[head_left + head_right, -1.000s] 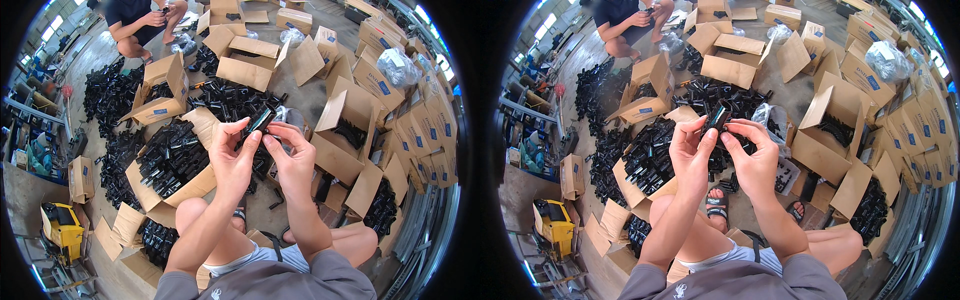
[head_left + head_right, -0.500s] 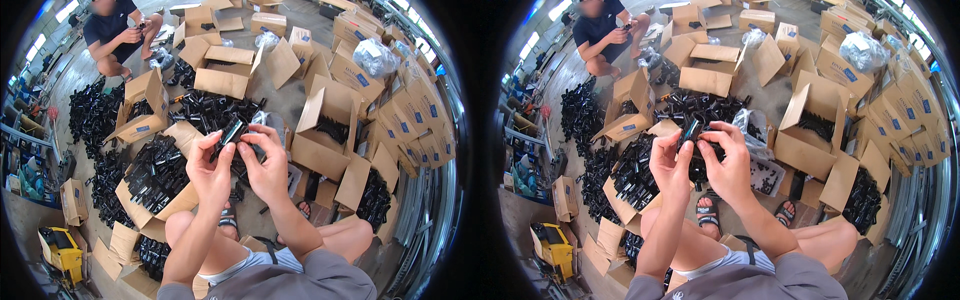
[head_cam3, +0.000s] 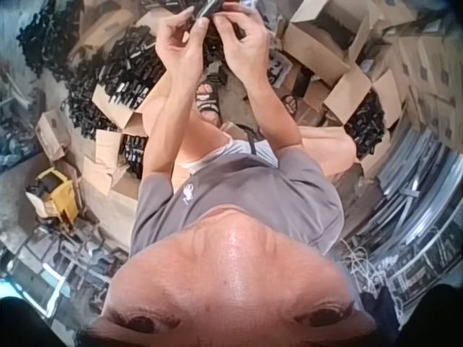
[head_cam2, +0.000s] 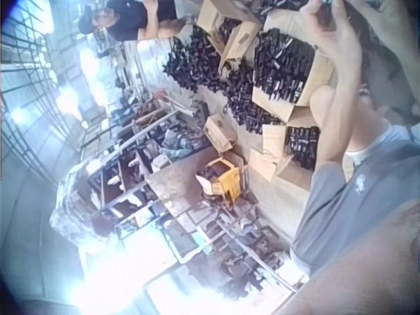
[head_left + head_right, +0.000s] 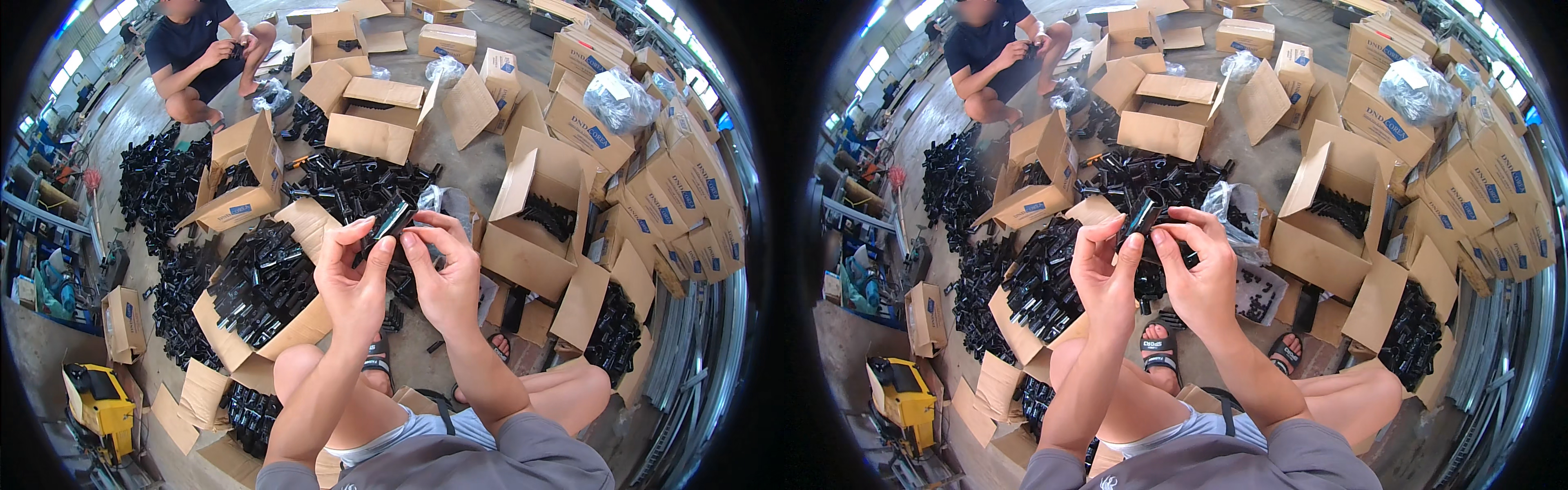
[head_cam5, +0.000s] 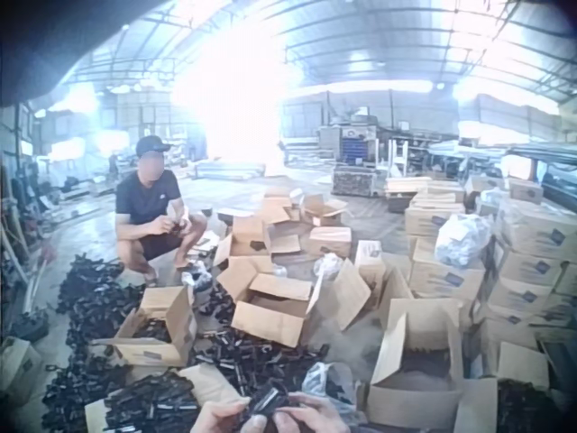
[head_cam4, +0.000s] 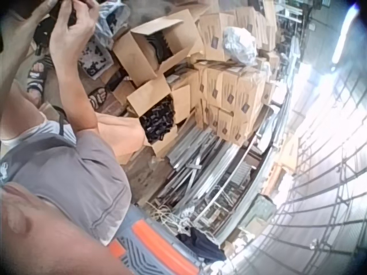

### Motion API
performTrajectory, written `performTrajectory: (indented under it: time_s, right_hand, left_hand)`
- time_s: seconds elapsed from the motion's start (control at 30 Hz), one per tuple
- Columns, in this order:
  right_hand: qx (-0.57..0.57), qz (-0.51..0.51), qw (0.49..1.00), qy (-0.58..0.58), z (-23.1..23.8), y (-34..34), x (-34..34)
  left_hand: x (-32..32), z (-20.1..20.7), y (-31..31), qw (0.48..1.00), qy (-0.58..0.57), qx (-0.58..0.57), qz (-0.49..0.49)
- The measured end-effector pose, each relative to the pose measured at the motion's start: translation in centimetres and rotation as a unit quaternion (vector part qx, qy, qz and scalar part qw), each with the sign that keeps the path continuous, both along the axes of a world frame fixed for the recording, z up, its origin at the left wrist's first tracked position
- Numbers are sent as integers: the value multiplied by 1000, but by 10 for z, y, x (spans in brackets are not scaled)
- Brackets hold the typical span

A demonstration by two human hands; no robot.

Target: The person handles black plastic parts and small metal fasteners while seated on the floor, placing them into cardboard boxes and plastic bags.

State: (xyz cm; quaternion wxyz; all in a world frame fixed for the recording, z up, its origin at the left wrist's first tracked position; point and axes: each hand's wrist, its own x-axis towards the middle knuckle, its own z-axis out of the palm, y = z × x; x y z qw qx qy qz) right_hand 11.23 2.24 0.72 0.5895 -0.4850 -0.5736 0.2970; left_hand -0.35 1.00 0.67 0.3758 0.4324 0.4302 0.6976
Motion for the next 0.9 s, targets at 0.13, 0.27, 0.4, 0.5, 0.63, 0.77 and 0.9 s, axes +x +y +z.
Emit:
performTrajectory:
  time_s: [0.13, 0.27, 0.4, 0.5, 0.63, 0.77, 0.9]
  right_hand:
    - [41, -8, 999, -24, -1, 4, -4]
    - [35, 4, 999, 37, -11, 6, -10]
    - [-2, 1, 1000, 18, -5, 3, -16]
    - [32, 1, 999, 0, -9, 3, -17]
    - [15, 43, 998, 43, -11, 2, -10]
    - [35, 21, 999, -4, -3, 2, -10]
    - [10, 43, 985, 164, -20, 6, -18]
  left_hand:
    - [-1, -1, 1, 1000, -6, -4, -1]
    - [0, 1, 1, 1000, 2, -5, 2]
    - [-1, 1, 0, 1000, -6, -1, 0]
    - [-3, 2, 0, 1000, -3, -4, -6]
    - [-3, 0, 1, 1000, -3, 6, -11]
    - [-3, -1, 2, 1000, 6, 23, -7]
    - [0, -2, 2, 1000, 0, 12, -9]
